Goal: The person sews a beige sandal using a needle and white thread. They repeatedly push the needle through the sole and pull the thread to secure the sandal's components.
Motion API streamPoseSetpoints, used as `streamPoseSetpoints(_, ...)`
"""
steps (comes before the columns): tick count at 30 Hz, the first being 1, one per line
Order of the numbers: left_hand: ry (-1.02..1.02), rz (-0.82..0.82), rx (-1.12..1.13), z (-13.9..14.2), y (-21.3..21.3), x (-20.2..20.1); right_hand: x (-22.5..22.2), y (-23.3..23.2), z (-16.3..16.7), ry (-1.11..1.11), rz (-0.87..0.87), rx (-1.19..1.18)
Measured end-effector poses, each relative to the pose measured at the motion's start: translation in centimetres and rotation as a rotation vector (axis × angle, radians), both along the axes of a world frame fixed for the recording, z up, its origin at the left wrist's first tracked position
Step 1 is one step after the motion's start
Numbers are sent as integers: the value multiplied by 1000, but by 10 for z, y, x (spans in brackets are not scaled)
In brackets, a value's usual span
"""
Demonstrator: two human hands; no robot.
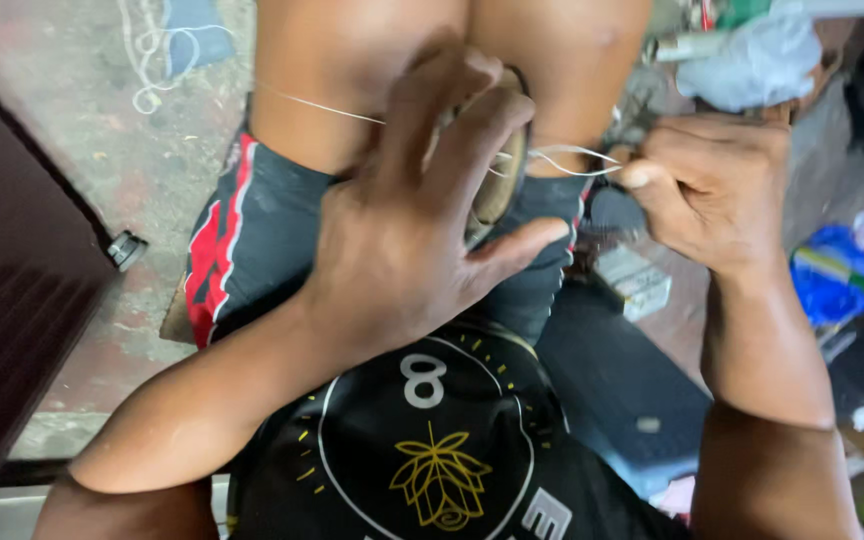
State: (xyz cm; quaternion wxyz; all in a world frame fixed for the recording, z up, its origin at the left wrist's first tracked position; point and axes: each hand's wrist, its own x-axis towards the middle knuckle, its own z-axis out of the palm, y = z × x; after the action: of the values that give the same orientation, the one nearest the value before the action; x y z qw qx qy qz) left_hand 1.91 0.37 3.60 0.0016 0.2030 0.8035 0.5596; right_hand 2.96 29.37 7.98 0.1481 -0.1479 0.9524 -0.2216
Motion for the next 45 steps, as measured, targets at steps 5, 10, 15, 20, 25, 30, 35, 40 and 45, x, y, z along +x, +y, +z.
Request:
streamPoseSetpoints(5,117,-81,-33,17,14,0,3,-5,8,1,-5,-70)
streamPoseSetpoints(10,233,-117,-86,11,28,-5,4,-9,11,-15,-11,-69)
streamPoseSetpoints(15,190,-71,-26,15,26,-13,-1,-13,-9,188,237,-162)
streamPoseSetpoints(20,-374,-100,286,36,16,-22,13,-21,-31,105,49,-174)
streamPoseSetpoints(25,-483,-311,444,30,12,-22,21,-6,-13,-215,-102,-600)
streamPoseSetpoints(30,-101,-291,36,21,21,-9,18,-18,19,-115,-279,-672)
streamPoseSetpoints(35,-96,-243,64,24,29,-5,3,-39,17,75,-39,-282)
streamPoseSetpoints(40,-152,-244,172,20,24,2,8,26,-17,306,-30,139)
streamPoseSetpoints(45,-172,-239,98,11,16,3,2,156,-54,312,-205,582)
